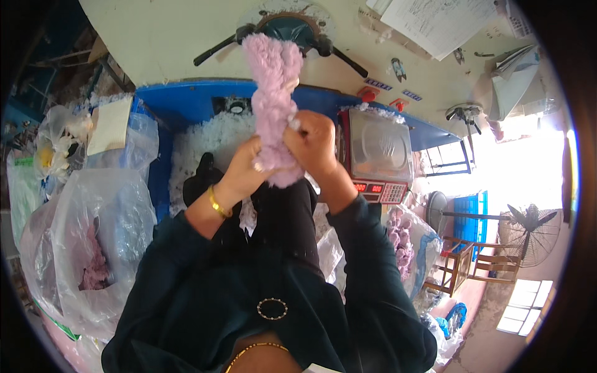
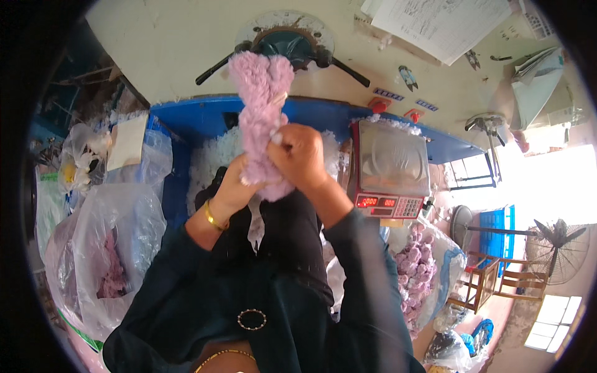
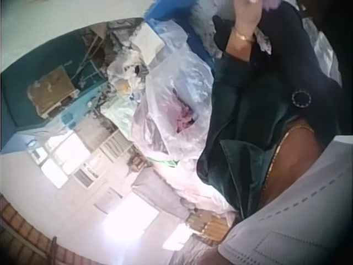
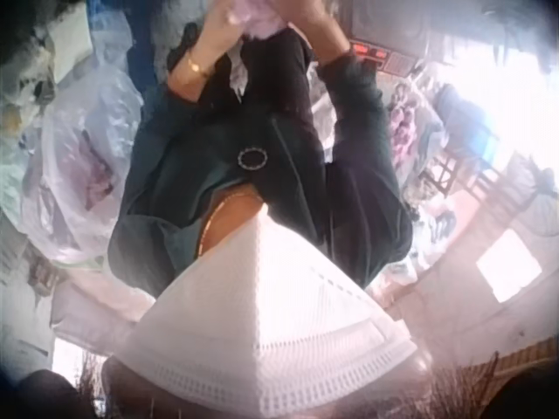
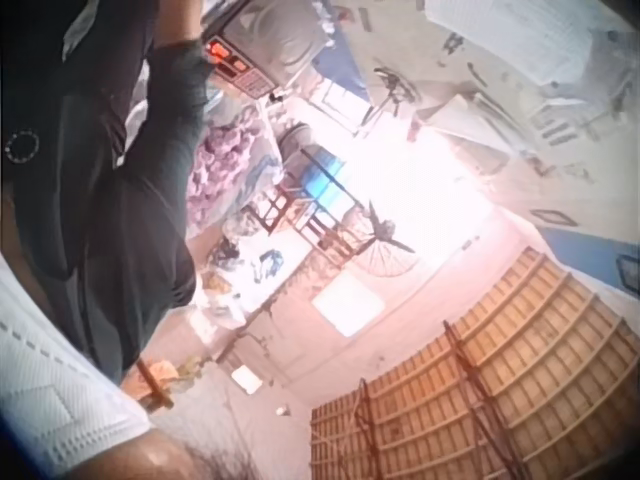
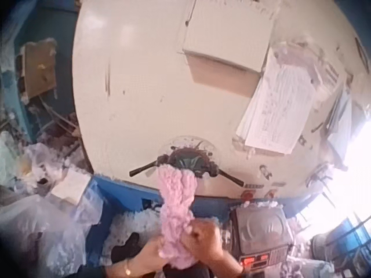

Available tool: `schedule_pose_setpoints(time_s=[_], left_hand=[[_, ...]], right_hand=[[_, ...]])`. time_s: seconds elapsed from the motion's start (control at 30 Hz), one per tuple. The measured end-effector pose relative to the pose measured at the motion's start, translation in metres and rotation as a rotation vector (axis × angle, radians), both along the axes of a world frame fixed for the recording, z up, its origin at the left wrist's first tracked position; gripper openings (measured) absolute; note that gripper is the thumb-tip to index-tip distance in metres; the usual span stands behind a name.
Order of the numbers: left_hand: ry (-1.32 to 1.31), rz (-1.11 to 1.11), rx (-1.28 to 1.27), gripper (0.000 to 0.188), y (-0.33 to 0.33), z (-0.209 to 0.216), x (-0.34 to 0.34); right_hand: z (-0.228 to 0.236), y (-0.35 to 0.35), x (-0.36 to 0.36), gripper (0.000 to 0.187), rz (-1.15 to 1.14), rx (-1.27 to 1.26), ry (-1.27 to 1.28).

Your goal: The person repeatedly stuffs pink fluffy material into small pink plush toys, then places each finished toy on a digital scale. The person handles the toys one at a time, adjusting the stuffing by hand before weighing.

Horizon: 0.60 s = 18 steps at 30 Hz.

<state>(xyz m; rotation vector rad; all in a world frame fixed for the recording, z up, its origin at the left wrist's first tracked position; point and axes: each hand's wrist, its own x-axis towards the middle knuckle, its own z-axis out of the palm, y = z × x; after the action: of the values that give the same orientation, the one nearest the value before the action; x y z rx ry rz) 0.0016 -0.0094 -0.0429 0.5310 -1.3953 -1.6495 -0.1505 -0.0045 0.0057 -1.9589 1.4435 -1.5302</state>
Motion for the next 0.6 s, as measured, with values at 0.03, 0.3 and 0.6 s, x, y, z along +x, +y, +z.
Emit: schedule_pose_setpoints(time_s=[0.03,0.3,0.6], left_hand=[[-0.031,0.005,0.099,0.035,0.002,0.018,0.004],[0.186,-0.121,0.46,0.037,-0.032,0.019,0.002],[0.303,-0.191,0.498,0.035,-0.038,0.018,0.002]], right_hand=[[0.008,0.004,0.009,0.022,-0.049,0.049,-0.04],[0.003,-0.03,0.006,0.03,-0.191,0.08,0.076],[0.013,-0.037,0.009,0.026,-0.206,0.139,0.013]])
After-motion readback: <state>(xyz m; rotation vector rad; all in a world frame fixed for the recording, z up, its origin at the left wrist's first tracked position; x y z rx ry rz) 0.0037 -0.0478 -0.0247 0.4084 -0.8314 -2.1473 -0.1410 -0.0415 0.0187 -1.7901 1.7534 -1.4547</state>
